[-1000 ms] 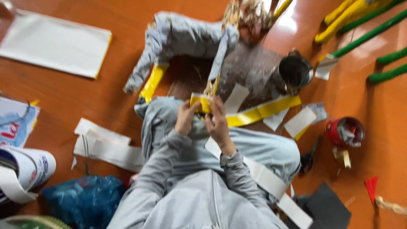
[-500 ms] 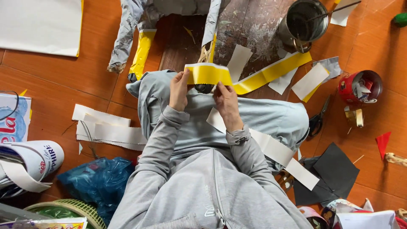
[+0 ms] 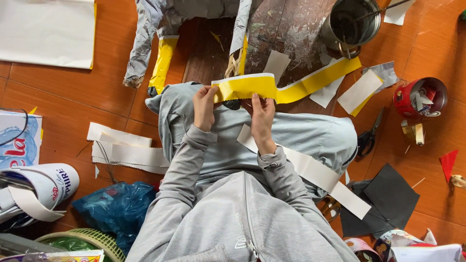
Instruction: Applying strips of paper and adhesive to a giraffe sculpture frame to build the exterior layer.
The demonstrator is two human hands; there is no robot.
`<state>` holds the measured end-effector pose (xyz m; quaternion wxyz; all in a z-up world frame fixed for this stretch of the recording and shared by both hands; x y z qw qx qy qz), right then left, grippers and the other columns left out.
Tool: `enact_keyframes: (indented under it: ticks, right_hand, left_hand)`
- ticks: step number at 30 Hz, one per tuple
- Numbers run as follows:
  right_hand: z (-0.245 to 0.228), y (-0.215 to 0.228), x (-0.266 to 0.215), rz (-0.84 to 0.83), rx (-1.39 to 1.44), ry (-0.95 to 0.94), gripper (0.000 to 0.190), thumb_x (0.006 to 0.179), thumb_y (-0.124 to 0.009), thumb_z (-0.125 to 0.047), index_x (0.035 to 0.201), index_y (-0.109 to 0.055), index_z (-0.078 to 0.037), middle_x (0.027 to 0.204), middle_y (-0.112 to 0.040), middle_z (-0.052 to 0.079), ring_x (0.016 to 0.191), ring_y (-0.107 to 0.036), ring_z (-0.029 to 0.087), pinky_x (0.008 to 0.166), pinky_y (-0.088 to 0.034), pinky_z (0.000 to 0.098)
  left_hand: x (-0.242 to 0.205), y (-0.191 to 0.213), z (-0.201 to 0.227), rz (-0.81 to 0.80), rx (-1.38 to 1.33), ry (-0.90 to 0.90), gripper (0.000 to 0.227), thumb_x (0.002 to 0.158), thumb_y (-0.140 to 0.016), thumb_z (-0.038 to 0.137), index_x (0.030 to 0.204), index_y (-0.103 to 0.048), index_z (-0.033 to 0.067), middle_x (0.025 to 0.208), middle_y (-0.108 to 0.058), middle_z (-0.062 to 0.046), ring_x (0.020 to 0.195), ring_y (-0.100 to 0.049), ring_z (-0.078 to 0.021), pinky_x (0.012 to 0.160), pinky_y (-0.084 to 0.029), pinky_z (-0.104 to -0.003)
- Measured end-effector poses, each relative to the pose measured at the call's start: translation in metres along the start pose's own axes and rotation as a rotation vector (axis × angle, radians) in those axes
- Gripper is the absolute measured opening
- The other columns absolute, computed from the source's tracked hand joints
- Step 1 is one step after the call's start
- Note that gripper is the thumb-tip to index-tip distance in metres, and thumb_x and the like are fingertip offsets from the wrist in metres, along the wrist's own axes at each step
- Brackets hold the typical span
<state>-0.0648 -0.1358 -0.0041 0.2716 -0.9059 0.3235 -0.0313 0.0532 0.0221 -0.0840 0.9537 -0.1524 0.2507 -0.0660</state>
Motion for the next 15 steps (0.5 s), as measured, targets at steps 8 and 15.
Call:
enact_keyframes:
  ticks: [8,15]
  right_hand:
    - [0.003,0.002,0.009,-0.067,-0.050,0.106,0.022,0.113,-0.060,-0.015,0.126,-0.061,0.003,0.116,-0.069,0.007,0.101,-0.067,0.016,0.091,-0.058,0.0332]
    - [-0.009,-0.005,0.002,-0.044,0.019,-0.034,0.024,0.108,-0.055,-0.016,0.124,-0.058,0.001,0.112,-0.068,0.010,0.097,-0.074,0.021,0.089,-0.065,0.0376]
  left_hand:
    - [-0.002,-0.008,0.012,-0.011,0.029,0.003,0.020,0.101,-0.063,0.026,0.098,-0.064,0.0063,0.086,-0.067,-0.001,0.073,-0.064,-0.0094,0.063,-0.059,-0.028]
    - [0.009,-0.001,-0.001,0.006,0.059,0.011,0.016,0.100,-0.061,0.023,0.097,-0.063,0.0069,0.085,-0.067,-0.001,0.072,-0.064,-0.0107,0.061,-0.058,-0.028]
Point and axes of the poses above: each hand's wrist, its own x-axis towards the middle knuckle, its own y-axis out of the back of the hand, z = x × y, the point moved 5 cm from there along x, towards the middle knuckle
